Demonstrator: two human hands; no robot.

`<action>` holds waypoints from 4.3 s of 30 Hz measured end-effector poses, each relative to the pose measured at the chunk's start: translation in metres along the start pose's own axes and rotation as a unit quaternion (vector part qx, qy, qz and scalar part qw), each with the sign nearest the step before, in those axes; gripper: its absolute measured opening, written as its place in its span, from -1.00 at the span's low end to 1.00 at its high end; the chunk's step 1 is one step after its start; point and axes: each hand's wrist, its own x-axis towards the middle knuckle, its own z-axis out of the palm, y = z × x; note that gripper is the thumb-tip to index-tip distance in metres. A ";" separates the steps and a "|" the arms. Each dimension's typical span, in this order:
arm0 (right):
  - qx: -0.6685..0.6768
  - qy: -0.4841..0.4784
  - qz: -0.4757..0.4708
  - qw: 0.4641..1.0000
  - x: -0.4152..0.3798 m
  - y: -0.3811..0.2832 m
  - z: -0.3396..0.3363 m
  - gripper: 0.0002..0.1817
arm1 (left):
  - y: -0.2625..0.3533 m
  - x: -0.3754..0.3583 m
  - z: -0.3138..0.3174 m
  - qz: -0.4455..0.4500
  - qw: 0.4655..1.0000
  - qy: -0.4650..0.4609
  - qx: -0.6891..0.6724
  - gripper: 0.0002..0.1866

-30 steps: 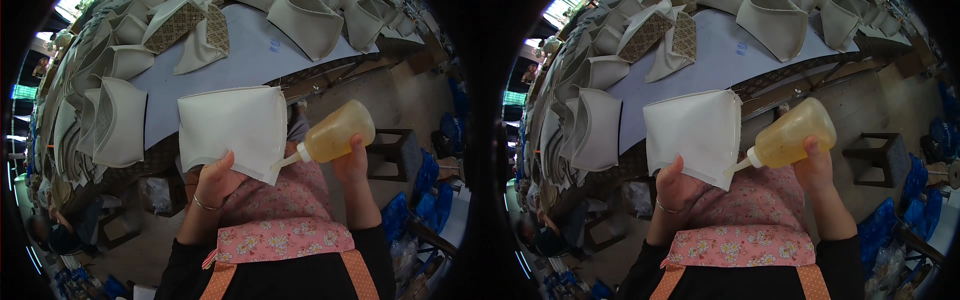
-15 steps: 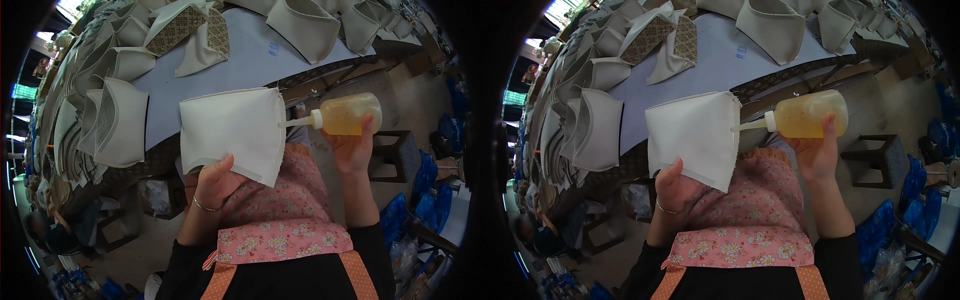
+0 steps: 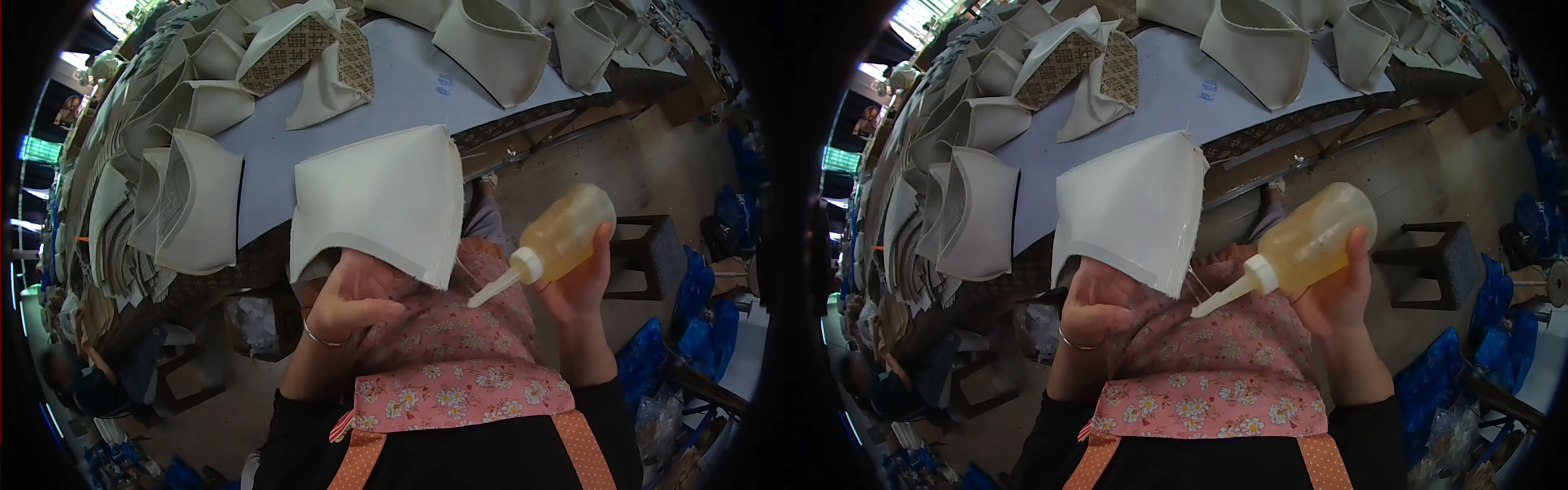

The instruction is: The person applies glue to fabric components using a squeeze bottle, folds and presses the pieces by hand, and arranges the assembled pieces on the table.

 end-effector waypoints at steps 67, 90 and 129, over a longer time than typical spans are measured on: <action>-0.546 -0.201 -0.143 0.801 -0.006 -0.040 0.035 0.04 | 0.071 0.031 0.026 0.200 0.760 0.210 0.582 -0.87; 0.004 -0.029 -0.026 0.999 0.009 -0.031 0.001 -0.46 | -0.007 0.019 -0.085 0.017 0.957 0.288 0.010 -0.58; -0.321 -0.071 -0.158 0.931 0.094 -0.015 0.000 -0.43 | 0.001 -0.007 -0.038 -0.032 0.986 0.084 -0.144 -0.35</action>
